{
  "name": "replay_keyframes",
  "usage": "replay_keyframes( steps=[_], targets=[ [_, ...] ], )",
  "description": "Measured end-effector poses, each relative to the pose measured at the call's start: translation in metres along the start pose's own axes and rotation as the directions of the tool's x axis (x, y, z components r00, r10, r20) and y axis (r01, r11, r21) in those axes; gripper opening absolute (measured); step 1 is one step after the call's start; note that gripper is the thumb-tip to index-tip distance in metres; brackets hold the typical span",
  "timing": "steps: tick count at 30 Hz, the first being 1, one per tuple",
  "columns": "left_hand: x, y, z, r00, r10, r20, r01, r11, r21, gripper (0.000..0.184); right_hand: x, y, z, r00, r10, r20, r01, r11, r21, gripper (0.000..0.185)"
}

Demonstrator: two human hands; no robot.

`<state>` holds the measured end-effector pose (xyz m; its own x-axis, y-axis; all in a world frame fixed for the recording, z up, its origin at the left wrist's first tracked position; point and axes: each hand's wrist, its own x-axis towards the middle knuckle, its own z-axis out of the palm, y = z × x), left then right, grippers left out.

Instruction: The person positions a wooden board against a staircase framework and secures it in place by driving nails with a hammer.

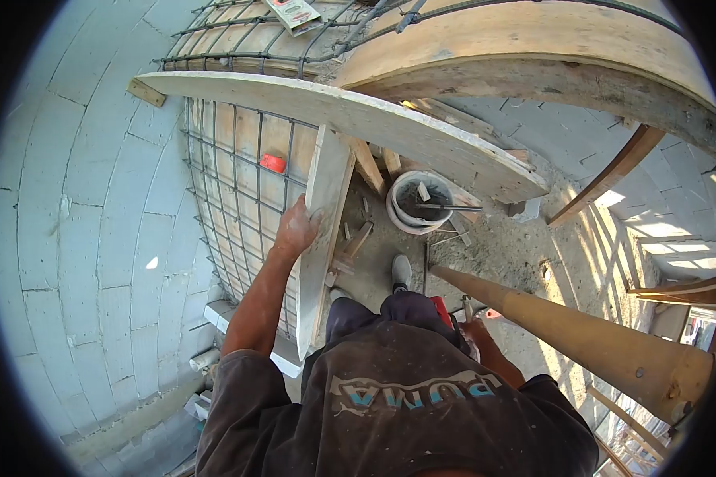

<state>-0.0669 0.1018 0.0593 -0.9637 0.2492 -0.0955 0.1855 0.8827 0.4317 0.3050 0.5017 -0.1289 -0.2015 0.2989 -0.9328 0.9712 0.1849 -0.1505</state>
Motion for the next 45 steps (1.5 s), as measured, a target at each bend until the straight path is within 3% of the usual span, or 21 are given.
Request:
replay_keyframes(
  steps=[4, 6, 7, 10, 11, 15, 18, 22, 25, 28, 31, 34, 37, 40, 44, 45],
  targets=[
    [0.003, -0.008, 0.003, 1.0, 0.009, -0.008, -0.009, 0.999, 0.046, 0.07, 0.015, 0.008, 0.027, 1.0, -0.017, 0.013, 0.017, 1.0, 0.009, 0.029],
    [0.001, -0.006, 0.004, 1.0, -0.023, 0.001, 0.023, 0.998, 0.052, 0.066, 0.014, 0.006, 0.04, 1.0, 0.01, 0.019, -0.013, 0.989, 0.144, 0.03],
    [0.003, -0.006, 0.002, 0.999, -0.033, 0.008, 0.033, 0.998, 0.057, 0.064, 0.001, -0.005, 0.046, 0.999, 0.025, -0.022, -0.024, 0.997, 0.08, 0.022],
    [0.012, -0.009, 0.0, 0.997, 0.076, 0.002, -0.076, 0.997, -0.027, 0.059, -0.016, -0.014, 0.069, 0.999, -0.004, 0.034, -0.008, 0.943, 0.332, 0.018],
    [0.015, -0.012, 0.002, 0.996, 0.092, -0.002, -0.092, 0.995, -0.027, 0.058, -0.023, -0.025, 0.078, 1.0, 0.03, 0.004, -0.03, 0.955, 0.295, 0.017],
    [0.013, -0.012, 0.001, 0.995, 0.104, 0.0, -0.103, 0.992, -0.072, 0.054, -0.008, -0.014, 0.131, 0.993, 0.053, 0.103, -0.098, 0.857, 0.506, 0.023],
    [0.014, -0.003, -0.01, 0.994, 0.101, 0.04, -0.099, 0.994, -0.055, 0.051, -0.024, -0.027, 0.162, 0.998, 0.059, 0.013, -0.059, 0.92, 0.387, 0.028],
    [0.016, -0.007, -0.004, 0.993, 0.111, 0.038, -0.109, 0.992, -0.057, 0.049, -0.055, -0.033, 0.176, 0.996, -0.074, -0.053, 0.076, 0.997, 0.027, 0.058],
    [0.015, -0.005, 0.0, 0.997, 0.071, 0.015, -0.07, 0.997, -0.034, 0.048, -0.077, -0.04, 0.183, 0.979, -0.077, -0.188, 0.079, 0.997, 0.005, 0.061],
    [0.015, -0.012, 0.018, 0.984, 0.067, -0.167, -0.101, 0.974, -0.202, 0.045, -0.1, -0.061, 0.17, 0.983, -0.053, -0.174, 0.058, 0.998, 0.024, 0.054],
    [0.014, 0.002, 0.018, 0.971, 0.081, -0.224, -0.151, 0.936, -0.317, 0.042, -0.101, -0.07, 0.16, 0.986, -0.063, -0.156, 0.085, 0.987, 0.138, 0.043],
    [0.022, 0.01, 0.013, 0.974, 0.037, -0.224, -0.13, 0.899, -0.418, 0.04, -0.083, -0.063, 0.162, 0.947, -0.163, -0.277, 0.217, 0.96, 0.179, 0.032],
    [0.039, 0.028, -0.017, 0.985, 0.041, -0.165, -0.116, 0.873, -0.473, 0.039, -0.078, -0.064, 0.159, 0.934, -0.266, -0.237, 0.335, 0.883, 0.329, 0.028],
    [0.077, 0.062, -0.037, 0.942, 0.096, -0.323, -0.249, 0.845, -0.474, 0.039, -0.088, -0.082, 0.152, 0.954, -0.211, -0.215, 0.268, 0.92, 0.287, 0.026],
    [0.102, 0.064, -0.025, 0.978, 0.01, -0.208, -0.11, 0.873, -0.475, 0.041, -0.087, -0.084, 0.155, 0.927, -0.195, -0.32, 0.274, 0.936, 0.222, 0.028],
    [0.099, 0.07, -0.034, 0.983, -0.009, -0.184, -0.087, 0.858, -0.507, 0.041, -0.12, -0.106, 0.145, 0.936, -0.21, -0.284, 0.259, 0.955, 0.148, 0.03]
  ],
)
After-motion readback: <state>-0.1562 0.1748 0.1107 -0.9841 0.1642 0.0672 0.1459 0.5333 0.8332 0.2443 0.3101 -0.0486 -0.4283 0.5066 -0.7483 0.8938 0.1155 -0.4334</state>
